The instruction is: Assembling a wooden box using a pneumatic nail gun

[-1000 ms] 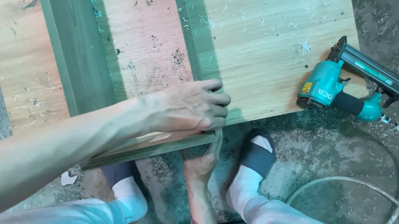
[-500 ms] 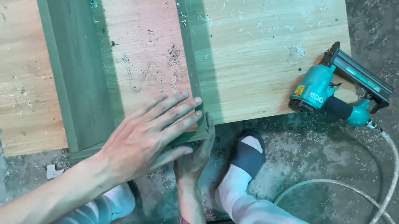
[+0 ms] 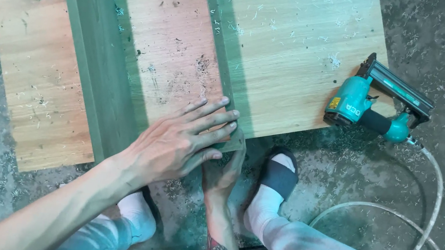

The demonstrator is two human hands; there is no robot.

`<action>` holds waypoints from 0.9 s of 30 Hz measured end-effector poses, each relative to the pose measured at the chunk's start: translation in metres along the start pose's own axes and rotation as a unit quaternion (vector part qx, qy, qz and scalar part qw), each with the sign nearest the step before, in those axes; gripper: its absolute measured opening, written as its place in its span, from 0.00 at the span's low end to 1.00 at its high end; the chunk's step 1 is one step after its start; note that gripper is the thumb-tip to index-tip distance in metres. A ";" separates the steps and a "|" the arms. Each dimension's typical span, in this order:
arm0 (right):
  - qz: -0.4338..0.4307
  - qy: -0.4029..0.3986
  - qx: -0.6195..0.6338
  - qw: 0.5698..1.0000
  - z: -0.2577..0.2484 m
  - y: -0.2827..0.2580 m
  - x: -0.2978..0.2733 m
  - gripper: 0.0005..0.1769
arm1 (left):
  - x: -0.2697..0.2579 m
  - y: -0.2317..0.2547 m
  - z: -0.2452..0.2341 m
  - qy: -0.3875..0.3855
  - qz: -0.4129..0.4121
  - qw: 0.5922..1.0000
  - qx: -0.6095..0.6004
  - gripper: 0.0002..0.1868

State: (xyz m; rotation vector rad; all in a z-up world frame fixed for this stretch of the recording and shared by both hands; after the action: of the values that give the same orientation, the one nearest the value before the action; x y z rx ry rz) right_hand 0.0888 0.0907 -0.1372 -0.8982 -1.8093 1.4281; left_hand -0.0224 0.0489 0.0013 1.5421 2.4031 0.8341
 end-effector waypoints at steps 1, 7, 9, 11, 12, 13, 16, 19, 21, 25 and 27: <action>0.002 0.000 0.001 1.000 -0.001 -0.001 0.001 0.42 | 0.000 0.000 0.000 0.005 0.003 1.000 0.001 0.29; 0.024 -0.042 0.029 0.998 -0.009 -0.011 0.012 0.42 | 0.001 -0.008 0.003 0.011 0.021 1.000 0.013 0.27; 0.045 -0.081 0.048 0.995 -0.029 -0.005 0.022 0.39 | -0.001 -0.004 0.001 0.021 0.032 0.999 0.005 0.26; -0.142 0.006 -0.119 0.983 -0.065 -0.001 0.046 0.42 | 0.001 -0.007 0.001 0.020 0.020 1.000 0.005 0.26; -0.143 0.007 -0.121 0.982 -0.081 0.002 0.079 0.42 | 0.001 -0.008 0.002 0.020 0.021 1.000 0.004 0.26; -0.123 0.059 -0.217 0.967 -0.101 0.007 0.113 0.39 | 0.000 -0.007 0.001 0.030 0.033 0.999 0.001 0.25; -0.056 -0.006 -0.422 0.905 -0.134 0.089 0.208 0.49 | 0.003 -0.010 0.003 0.012 0.025 1.000 0.003 0.25; -0.069 -0.172 -0.567 0.803 -0.154 0.146 0.275 0.64 | 0.000 -0.014 0.006 -0.026 -0.001 1.000 0.010 0.26; -0.138 -0.213 -0.608 0.753 -0.165 0.180 0.306 0.65 | 0.003 -0.015 0.008 -0.024 0.000 1.000 0.013 0.26; -0.180 -0.278 -0.604 0.724 -0.175 0.213 0.330 0.59 | -0.001 -0.017 0.007 -0.007 0.016 1.000 0.020 0.25; -0.185 -0.302 -0.580 0.734 -0.169 0.177 0.339 0.58 | 0.004 -0.020 0.005 0.022 0.028 0.999 0.024 0.24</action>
State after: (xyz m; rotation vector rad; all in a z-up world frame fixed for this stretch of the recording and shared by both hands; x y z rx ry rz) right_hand 0.0631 0.4921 -0.2516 -0.4902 -3.2345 0.1395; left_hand -0.0376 0.0478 -0.0132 1.6330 2.4381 0.8357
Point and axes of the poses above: each hand's wrist, its own x-axis towards the middle knuckle, its own z-axis out of the palm, y = z × x, the point moved 5 cm from there along x, towards the middle knuckle, and after that the axes turned 12 degrees about y, right-handed, at the moved point
